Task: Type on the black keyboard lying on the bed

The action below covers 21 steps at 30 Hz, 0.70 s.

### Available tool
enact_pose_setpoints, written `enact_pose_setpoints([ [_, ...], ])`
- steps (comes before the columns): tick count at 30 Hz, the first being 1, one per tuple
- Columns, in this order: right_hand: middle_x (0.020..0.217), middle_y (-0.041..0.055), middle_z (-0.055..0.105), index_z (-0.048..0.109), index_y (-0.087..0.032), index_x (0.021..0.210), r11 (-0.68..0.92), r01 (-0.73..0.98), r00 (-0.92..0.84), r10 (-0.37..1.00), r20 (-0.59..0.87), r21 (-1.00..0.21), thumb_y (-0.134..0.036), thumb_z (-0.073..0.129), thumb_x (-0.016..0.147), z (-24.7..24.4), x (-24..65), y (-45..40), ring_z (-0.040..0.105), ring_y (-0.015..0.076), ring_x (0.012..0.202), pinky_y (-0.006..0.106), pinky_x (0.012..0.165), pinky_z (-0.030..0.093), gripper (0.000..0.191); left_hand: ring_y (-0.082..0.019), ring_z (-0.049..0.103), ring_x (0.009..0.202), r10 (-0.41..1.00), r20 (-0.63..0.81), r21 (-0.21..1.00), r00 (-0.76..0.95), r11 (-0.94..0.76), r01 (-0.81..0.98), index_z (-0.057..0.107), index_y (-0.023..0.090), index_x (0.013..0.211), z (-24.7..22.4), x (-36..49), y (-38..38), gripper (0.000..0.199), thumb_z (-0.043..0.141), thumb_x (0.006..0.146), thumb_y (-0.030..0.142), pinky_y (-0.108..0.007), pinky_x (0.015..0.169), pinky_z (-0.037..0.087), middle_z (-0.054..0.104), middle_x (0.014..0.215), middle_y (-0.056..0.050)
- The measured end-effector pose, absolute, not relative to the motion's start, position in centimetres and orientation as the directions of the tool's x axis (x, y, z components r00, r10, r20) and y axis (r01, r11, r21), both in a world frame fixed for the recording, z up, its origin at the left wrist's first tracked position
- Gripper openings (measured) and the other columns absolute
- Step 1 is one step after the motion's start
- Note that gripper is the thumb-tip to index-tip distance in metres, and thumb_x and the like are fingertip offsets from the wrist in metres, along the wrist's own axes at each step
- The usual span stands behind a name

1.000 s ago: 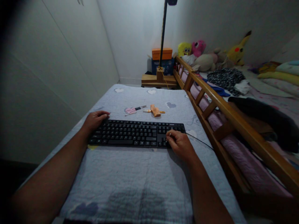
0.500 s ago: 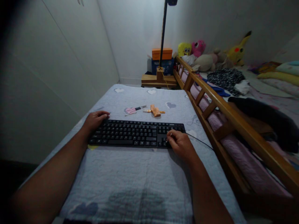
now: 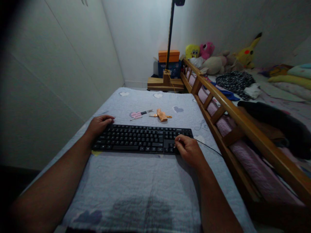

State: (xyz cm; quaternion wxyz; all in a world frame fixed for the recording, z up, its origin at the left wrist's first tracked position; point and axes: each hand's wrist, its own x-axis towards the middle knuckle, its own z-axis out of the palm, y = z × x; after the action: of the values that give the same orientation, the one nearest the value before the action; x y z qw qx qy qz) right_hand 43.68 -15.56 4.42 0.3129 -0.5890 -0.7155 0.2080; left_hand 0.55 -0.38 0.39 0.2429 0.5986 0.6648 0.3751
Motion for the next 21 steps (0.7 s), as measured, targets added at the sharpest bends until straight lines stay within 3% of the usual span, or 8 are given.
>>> enact_pose_setpoints([
  [21,0.068,0.0001,0.066,0.065,-0.022,0.08,0.215,0.705,-0.114,0.975,0.191,-0.676,-0.028,0.054,0.089,4.59,43.36,-15.56,0.06,0.0179,0.063,0.029,0.063,0.041,0.015,-0.027,0.069,0.085,0.979,0.136,0.783,-0.152,-0.012,0.622,0.08,0.02,0.086,0.61,0.76,-0.47,0.035,0.064,0.065,0.042,-0.037,0.085,0.053,0.077,0.084,-0.005],
])
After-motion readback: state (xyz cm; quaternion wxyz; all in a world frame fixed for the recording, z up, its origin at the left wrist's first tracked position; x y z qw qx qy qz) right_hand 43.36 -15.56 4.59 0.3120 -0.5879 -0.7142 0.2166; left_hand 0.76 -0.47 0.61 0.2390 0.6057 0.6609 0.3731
